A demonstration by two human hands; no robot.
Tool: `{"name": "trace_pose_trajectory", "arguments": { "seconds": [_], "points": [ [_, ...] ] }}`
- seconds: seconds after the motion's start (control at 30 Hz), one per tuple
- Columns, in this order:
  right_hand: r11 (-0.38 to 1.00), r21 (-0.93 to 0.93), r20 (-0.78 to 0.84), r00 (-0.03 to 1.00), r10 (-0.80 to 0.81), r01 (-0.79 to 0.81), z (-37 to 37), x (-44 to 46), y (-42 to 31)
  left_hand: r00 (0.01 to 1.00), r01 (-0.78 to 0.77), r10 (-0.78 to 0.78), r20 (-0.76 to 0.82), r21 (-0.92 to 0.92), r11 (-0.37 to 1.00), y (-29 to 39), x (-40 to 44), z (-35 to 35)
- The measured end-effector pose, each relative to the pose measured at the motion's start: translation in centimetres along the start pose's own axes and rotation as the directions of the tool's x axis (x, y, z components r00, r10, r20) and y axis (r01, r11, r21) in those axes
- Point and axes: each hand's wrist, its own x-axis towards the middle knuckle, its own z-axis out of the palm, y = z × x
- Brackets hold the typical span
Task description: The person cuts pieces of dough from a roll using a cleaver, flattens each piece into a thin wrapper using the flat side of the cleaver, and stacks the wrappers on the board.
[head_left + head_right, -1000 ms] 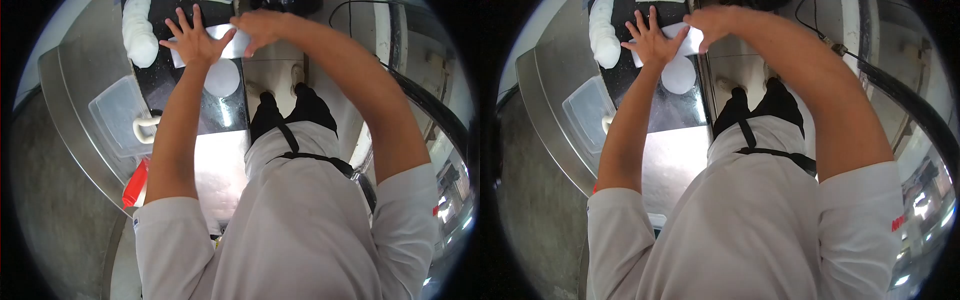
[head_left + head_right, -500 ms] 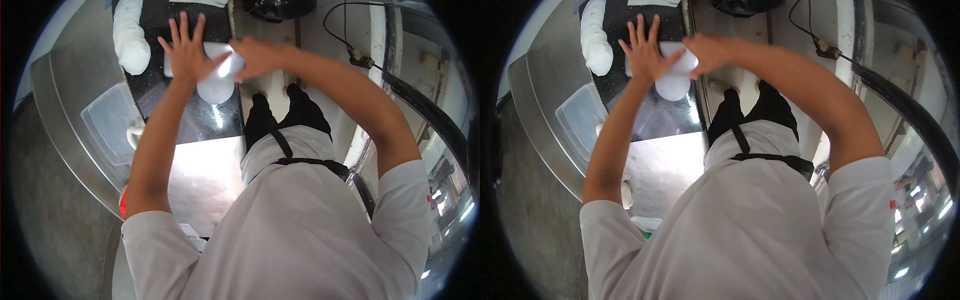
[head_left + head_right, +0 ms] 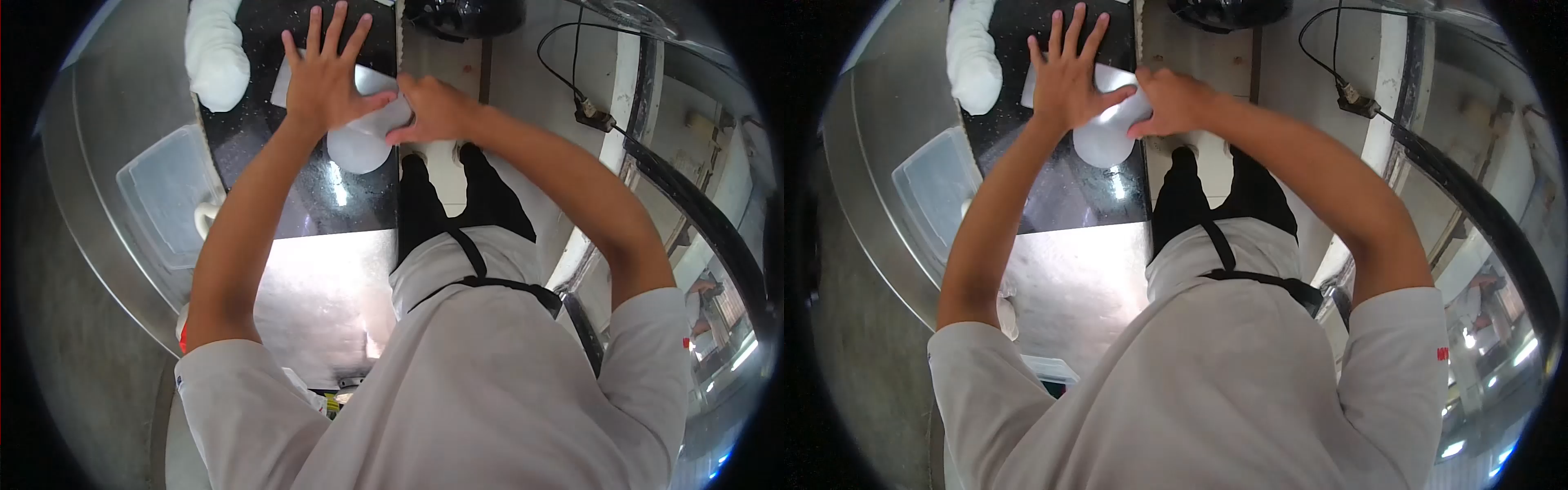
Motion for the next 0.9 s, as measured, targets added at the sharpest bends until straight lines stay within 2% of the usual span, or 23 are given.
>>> {"name": "trace_pose_trajectory", "arguments": {
  "seconds": [0.1, 0.13, 0.17, 0.23, 0.27, 0.33, 0.37, 0.4, 0.43, 0.47, 0.5, 0.53, 0.57, 0.6, 0.67, 0.73, 0.77, 0.8, 0.83, 0.87, 0.9],
  "points": [
    [0.999, 0.04, -0.008, 1.0, 0.017, -0.017, -0.3, 0.6, 0.3, 0.993, -0.036, 0.03, -0.115, -0.048, 0.998, -0.9, 0.7, 0.6],
    [0.997, -0.029, 0.011, 0.997, 0.073, -0.072, -1.8, 1.0, -0.6, 0.976, -0.048, 0.037, -0.214, -0.044, 0.998, -1.1, 1.4, 0.5],
    [0.999, -0.037, -0.021, 0.999, 0.036, -0.037, -1.9, 1.6, -0.2, 0.975, -0.053, 0.05, -0.215, -0.012, 0.999, -1.5, 2.0, 0.0],
    [0.996, -0.081, -0.114, 0.992, -0.055, 0.046, -4.0, 3.8, 0.6, 0.948, -0.004, 0.012, -0.319, 0.025, 1.0, -2.6, 3.7, 0.3],
    [0.994, -0.088, -0.075, 0.995, -0.066, 0.06, -5.3, 4.6, 0.6, 0.93, 0.011, 0.006, -0.367, 0.045, 0.999, -3.2, 3.9, 0.4],
    [0.986, -0.15, -0.166, 0.982, -0.094, 0.069, -6.9, 6.0, -1.1, 0.92, 0.036, -0.017, -0.391, 0.042, 0.998, -3.9, 2.6, 0.2],
    [0.981, -0.177, -0.21, 0.971, -0.111, 0.074, -7.3, 6.7, -1.3, 0.93, -0.102, 0.106, -0.352, 0.031, 0.994, -4.3, 1.3, 0.2],
    [0.982, -0.108, -0.261, 0.948, -0.18, 0.157, -6.8, 7.7, 0.1, 0.921, -0.243, 0.234, -0.311, 0.013, 0.97, -4.6, -0.3, 0.3],
    [0.986, -0.075, -0.239, 0.958, -0.16, 0.146, -5.9, 6.8, 0.1, 0.892, -0.38, 0.362, -0.271, -0.012, 0.925, -4.3, -1.7, -0.6],
    [0.989, -0.048, -0.218, 0.965, -0.144, 0.137, -5.1, 5.5, 0.2, 0.877, -0.474, 0.471, -0.099, -0.012, 0.88, -3.7, -3.3, -1.4],
    [0.991, -0.024, -0.196, 0.972, -0.13, 0.128, -4.1, 4.2, 0.2, 0.852, -0.521, 0.524, -0.011, -0.126, 0.844, -3.2, -4.6, -1.4],
    [0.99, 0.011, -0.152, 0.979, -0.138, 0.141, -1.8, 2.1, 0.7, 0.828, -0.545, 0.557, 0.063, -0.139, 0.827, -2.4, -5.5, -1.7],
    [0.993, 0.092, -0.09, 0.994, -0.069, 0.077, 0.3, -0.5, 1.1, 0.8, -0.564, 0.583, 0.139, -0.155, 0.811, -1.4, -6.2, -1.9],
    [0.967, 0.255, -0.049, 0.999, -0.014, 0.026, 1.6, -2.6, 0.4, 0.824, -0.524, 0.546, 0.149, -0.165, 0.836, -0.7, -6.3, -1.8],
    [0.925, 0.379, -0.079, 0.997, -0.007, 0.037, 4.7, -5.9, 0.5, 0.864, -0.447, 0.475, 0.168, -0.179, 0.877, 0.6, -6.2, -1.7],
    [0.924, 0.373, 0.006, 0.996, 0.088, -0.084, 5.8, -9.0, -0.9, 0.818, -0.409, 0.431, 0.381, -0.141, 0.902, 1.5, -5.1, -3.9],
    [0.934, 0.354, -0.03, 0.997, 0.07, -0.055, 6.6, -10.5, -1.4, 0.783, -0.393, 0.399, 0.478, -0.117, 0.912, 1.7, -4.6, -4.9],
    [0.939, 0.269, 0.101, 0.976, 0.195, -0.215, 6.2, -11.9, -2.8, 0.827, -0.422, 0.433, 0.359, -0.113, 0.9, 1.3, -4.9, -4.1],
    [0.932, 0.319, 0.132, 0.981, 0.14, -0.175, 6.8, -13.3, -3.1, 0.823, -0.329, 0.382, 0.421, -0.195, 0.924, 1.5, -5.0, -5.0],
    [0.928, 0.232, 0.305, 0.928, 0.216, -0.293, 7.1, -14.5, -3.4, 0.809, -0.226, 0.334, 0.484, -0.269, 0.936, 1.6, -5.1, -6.0],
    [0.954, 0.205, 0.268, 0.95, 0.159, -0.217, 9.2, -16.5, -2.5, 0.787, -0.116, 0.29, 0.544, -0.33, 0.937, 1.7, -5.2, -6.9]
  ]
}}
